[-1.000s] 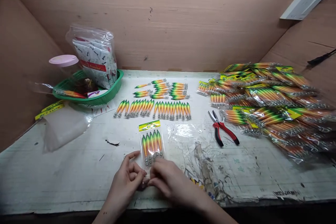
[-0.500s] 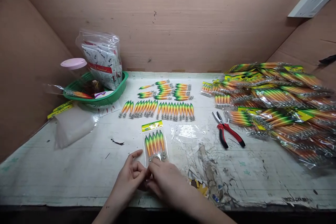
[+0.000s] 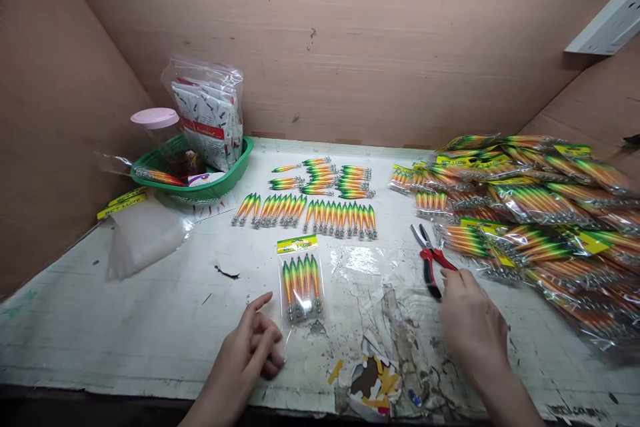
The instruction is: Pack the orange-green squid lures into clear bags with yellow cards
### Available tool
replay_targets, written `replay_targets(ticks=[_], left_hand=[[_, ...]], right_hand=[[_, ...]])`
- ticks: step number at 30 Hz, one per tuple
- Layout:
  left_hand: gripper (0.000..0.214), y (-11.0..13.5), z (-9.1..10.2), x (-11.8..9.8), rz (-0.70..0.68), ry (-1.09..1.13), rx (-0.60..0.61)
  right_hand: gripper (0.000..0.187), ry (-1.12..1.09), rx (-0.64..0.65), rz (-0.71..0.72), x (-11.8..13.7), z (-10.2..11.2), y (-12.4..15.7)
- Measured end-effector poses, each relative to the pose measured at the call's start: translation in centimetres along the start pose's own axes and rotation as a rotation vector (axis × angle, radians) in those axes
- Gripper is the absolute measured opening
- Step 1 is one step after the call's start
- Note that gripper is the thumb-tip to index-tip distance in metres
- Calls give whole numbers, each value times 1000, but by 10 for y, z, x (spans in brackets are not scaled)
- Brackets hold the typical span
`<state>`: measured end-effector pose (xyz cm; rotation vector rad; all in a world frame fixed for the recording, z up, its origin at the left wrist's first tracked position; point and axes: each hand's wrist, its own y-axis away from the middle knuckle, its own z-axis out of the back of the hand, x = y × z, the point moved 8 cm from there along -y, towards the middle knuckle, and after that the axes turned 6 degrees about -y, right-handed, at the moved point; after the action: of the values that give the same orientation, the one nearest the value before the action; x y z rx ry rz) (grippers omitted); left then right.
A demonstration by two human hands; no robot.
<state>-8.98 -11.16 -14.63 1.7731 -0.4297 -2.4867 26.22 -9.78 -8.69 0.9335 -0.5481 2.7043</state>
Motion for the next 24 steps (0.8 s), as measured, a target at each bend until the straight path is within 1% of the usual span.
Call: replay_targets(ticks=[1,2,3,4,5,6,7,8,9,10,11,13,14,16,18,22,24], left_hand=[[43,1,7,-9,-147,-151,-27],[42,3,12,-23,-331,-321,-63],[43,7,13,-37,-535,-487,-89],[43,13,10,-50,-743,-633,-99],[41,19,4,-60,-940,-747,-94],[37,24,-1,-67,-1113,-826,-83],[31,28,-6,-71,-1254,-869,-70],[25,30,-10,-74,-1358,-884,-51],[19,30,-13,-76,-1417,-873,-42],[16,28,-13,-77,-1428,-846,-33],[15,25,-13,-77,-1400,-804,-24],[16,17,-10,-73,-1287,-690,-15],[18,14,-8,-70,-1211,-634,-24],[17,7,-4,-62,-1044,-563,-67],[15,1,-1,-56,-872,-558,-125],[16,-9,-2,-48,-576,-586,-183],[18,-15,-4,-45,-467,-593,-200]], right_hand=[[27,83,-11,146,15,-2,4],[27,159,2,340,38,-9,12],[28,213,41,568,65,-22,26],[29,220,111,788,91,-37,43],[30,191,183,977,114,-51,61],[30,144,248,1124,132,-63,76],[29,81,303,1216,146,-72,86],[28,6,338,1271,156,-77,92],[27,-73,363,1291,162,-81,94],[27,-146,382,1285,164,-83,93],[27,-207,402,1257,163,-85,91],[23,-304,444,1153,156,-88,84],[20,-349,468,1077,151,-89,80],[15,-415,490,901,140,-92,74],[13,-416,480,714,131,-96,69],[23,-372,426,291,110,-109,61],[26,-373,373,145,102,-115,58]])
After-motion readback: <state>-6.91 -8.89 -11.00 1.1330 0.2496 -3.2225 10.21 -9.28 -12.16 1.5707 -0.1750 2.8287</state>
